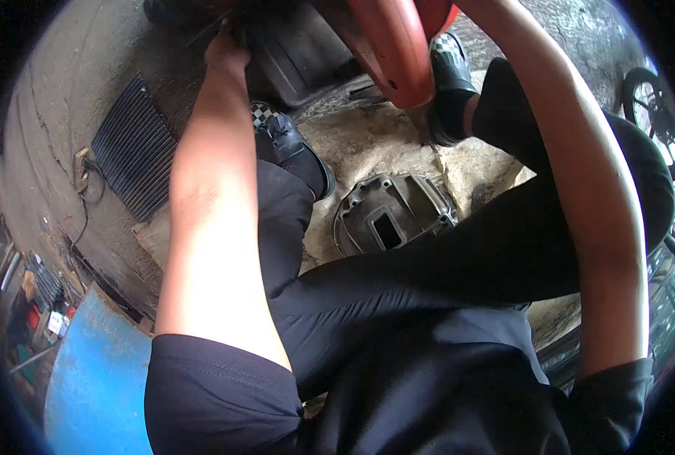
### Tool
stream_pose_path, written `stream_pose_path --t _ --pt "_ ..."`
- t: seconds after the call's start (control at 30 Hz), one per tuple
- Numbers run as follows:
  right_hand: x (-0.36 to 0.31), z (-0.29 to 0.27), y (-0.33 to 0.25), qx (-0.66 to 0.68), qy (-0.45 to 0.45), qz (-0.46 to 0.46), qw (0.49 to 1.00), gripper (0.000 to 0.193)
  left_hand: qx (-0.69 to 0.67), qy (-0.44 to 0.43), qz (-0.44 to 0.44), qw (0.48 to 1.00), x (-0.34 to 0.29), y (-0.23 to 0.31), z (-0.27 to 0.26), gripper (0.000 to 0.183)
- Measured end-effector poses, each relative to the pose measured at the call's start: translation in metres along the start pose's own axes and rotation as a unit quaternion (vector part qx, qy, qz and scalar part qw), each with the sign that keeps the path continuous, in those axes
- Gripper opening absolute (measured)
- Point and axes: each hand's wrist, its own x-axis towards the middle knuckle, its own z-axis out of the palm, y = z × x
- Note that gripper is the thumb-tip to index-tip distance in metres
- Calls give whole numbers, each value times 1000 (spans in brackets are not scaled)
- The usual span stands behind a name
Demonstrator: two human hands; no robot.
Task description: Cutting a metal rod using a chop saw and then smoothing the edge.
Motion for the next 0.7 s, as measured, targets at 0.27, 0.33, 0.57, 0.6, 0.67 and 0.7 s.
stream_pose_path --t 0.27,0.33,0.57,0.6,0.67,0.7 --pt "2 5 -18 63 11 81 995 40 264 -23 -8 964 -5 9 -4 67" --pt "2 4 -18 52 19 77 996 39 230 -29 -16 973 -5 7 -1 74" --pt "2 2 -19 81 19 96 992 39 150 38 30 987 -15 15 -10 66" --pt "1 0 -19 47 11 84 995 38 164 30 20 986 -19 19 -14 64" --pt "1 1 -16 57 16 81 995 38 176 17 13 984 -25 29 -20 62" --pt "1 2 -15 72 22 76 994 39 206 8 13 978 -27 32 -24 61"
